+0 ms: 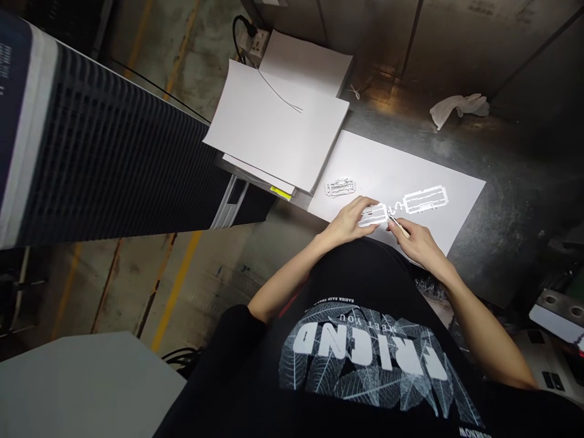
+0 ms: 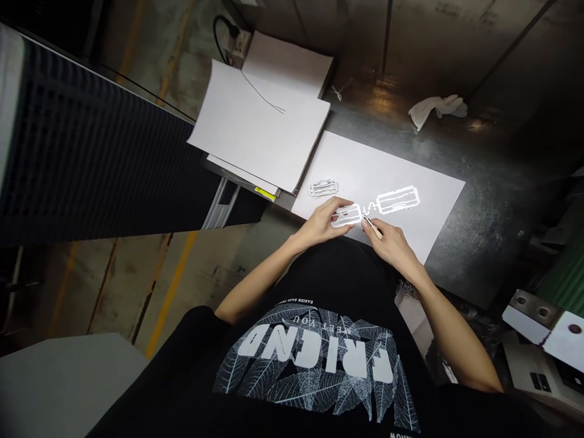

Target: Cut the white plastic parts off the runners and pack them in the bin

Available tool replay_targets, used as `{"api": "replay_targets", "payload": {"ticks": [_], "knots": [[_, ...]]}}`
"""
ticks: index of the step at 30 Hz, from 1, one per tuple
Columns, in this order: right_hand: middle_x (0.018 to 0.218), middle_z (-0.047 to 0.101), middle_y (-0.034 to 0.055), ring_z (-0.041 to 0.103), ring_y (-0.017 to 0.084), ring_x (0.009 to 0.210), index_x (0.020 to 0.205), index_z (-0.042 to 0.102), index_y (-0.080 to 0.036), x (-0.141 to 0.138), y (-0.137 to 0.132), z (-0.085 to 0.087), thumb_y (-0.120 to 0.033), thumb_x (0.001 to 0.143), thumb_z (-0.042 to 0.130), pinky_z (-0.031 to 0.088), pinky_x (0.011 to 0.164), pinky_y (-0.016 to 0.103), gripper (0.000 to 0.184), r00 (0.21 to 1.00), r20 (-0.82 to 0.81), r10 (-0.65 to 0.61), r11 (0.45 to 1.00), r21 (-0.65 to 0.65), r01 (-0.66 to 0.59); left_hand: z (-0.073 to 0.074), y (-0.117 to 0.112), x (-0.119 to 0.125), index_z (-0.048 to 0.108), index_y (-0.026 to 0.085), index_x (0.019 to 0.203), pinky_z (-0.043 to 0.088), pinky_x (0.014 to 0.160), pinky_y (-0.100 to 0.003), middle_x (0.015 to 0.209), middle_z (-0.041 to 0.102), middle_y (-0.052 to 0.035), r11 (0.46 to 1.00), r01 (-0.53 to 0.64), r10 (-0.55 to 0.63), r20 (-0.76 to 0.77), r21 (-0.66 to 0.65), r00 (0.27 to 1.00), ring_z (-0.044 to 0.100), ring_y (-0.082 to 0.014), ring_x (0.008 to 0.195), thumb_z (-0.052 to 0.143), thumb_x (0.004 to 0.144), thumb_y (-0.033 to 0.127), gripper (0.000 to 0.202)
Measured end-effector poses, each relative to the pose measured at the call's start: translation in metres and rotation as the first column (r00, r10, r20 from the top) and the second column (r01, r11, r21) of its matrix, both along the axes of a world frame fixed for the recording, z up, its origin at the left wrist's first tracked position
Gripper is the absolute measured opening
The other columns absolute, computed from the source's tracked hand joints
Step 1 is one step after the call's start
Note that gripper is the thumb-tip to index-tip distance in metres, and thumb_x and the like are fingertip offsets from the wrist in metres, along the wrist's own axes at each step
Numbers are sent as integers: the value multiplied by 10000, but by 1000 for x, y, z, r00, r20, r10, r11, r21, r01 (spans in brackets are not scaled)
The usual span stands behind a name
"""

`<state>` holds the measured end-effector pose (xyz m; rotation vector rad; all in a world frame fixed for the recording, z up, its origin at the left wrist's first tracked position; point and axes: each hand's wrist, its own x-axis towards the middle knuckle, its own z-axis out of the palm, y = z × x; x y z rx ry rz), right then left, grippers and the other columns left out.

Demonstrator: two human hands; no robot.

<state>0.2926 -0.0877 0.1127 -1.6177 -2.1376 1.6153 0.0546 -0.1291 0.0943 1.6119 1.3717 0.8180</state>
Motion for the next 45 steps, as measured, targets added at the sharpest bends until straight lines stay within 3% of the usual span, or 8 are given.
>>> {"api": "replay_targets", "payload": {"ticks": [13, 17, 22, 26, 29, 32, 37, 45], "knots": [[702, 670, 20, 623, 240, 682, 890, 692, -254, 15, -12, -59, -673, 1033, 476, 435, 706, 342, 493, 994, 66, -83, 990, 115, 75, -69, -1, 13, 611, 207, 1305, 589, 903, -322, 1246, 667, -79, 996, -23, 14, -109, -82, 994, 684, -214, 1086, 795, 864, 286, 484], [1007, 757, 91, 706, 293, 929, 1040, 695, -236, 28, -12, -62, -443, 968, 616, 504, 836, 382, 232, 992, 23, -128, 930, 350, 112, -75, 6, -14, 627, 182, 1357, 514, 1095, -448, 1308, 599, -133, 984, -177, 161, -297, -28, 941, 590, -299, 1243, 776, 887, 310, 509], [1418, 681, 141, 672, 324, 1141, 1185, 682, -217, 37, -1, -74, -229, 953, 557, 523, 943, 446, 263, 993, 77, 93, 837, 534, -120, -80, 26, -49, 609, 140, 1422, 445, 1159, -534, 1325, 592, -183, 961, -275, 249, -444, 5, 861, 521, -364, 1309, 750, 892, 238, 557], [1047, 759, 115, 670, 306, 923, 1108, 692, -224, 31, 5, -76, -237, 971, 551, 494, 807, 426, 197, 985, 174, 3, 857, 507, -92, -62, 28, -47, 552, 143, 1483, 387, 1219, -562, 1455, 556, -220, 946, -320, 303, -477, 48, 825, 474, -387, 1406, 825, 862, 301, 697], [1005, 730, 64, 645, 229, 790, 1023, 642, -237, 17, 8, -63, -378, 927, 680, 496, 731, 369, 175, 948, -60, -312, 874, 373, 311, -37, 18, -28, 665, 166, 1331, 462, 1163, -475, 1345, 671, -170, 935, -354, 331, -304, -22, 894, 601, -311, 1287, 678, 1001, 435, 427], [874, 637, -2, 569, 163, 664, 985, 556, -255, -6, 9, -39, -499, 845, 790, 483, 619, 318, 366, 742, -376, -555, 798, 12, 603, -15, 11, -1, 699, 176, 1320, 532, 1066, -399, 1266, 744, -132, 940, -185, 216, 82, -287, 973, 704, -247, 1139, 586, 1042, 539, 470], [773, 590, -25, 564, 143, 622, 996, 574, -253, -32, 0, 7, -537, 877, 813, 467, 572, 300, 390, 700, -504, -506, 858, -208, 470, 12, 13, 27, 698, 142, 1354, 573, 1042, -397, 1323, 740, -161, 929, 106, 134, 590, -354, 796, 724, -262, 1159, 615, 1005, 633, 608], [963, 751, 34, 691, 189, 833, 1101, 718, -257, 9, 7, 54, -701, 1057, 492, 532, 802, 345, 500, 954, -280, -109, 994, -2, 113, 66, 15, -1, 605, 136, 1219, 584, 516, -267, 1109, 799, -149, 844, 148, 268, 644, -516, 716, 701, -137, 540, 618, 1016, 557, 468]]}}
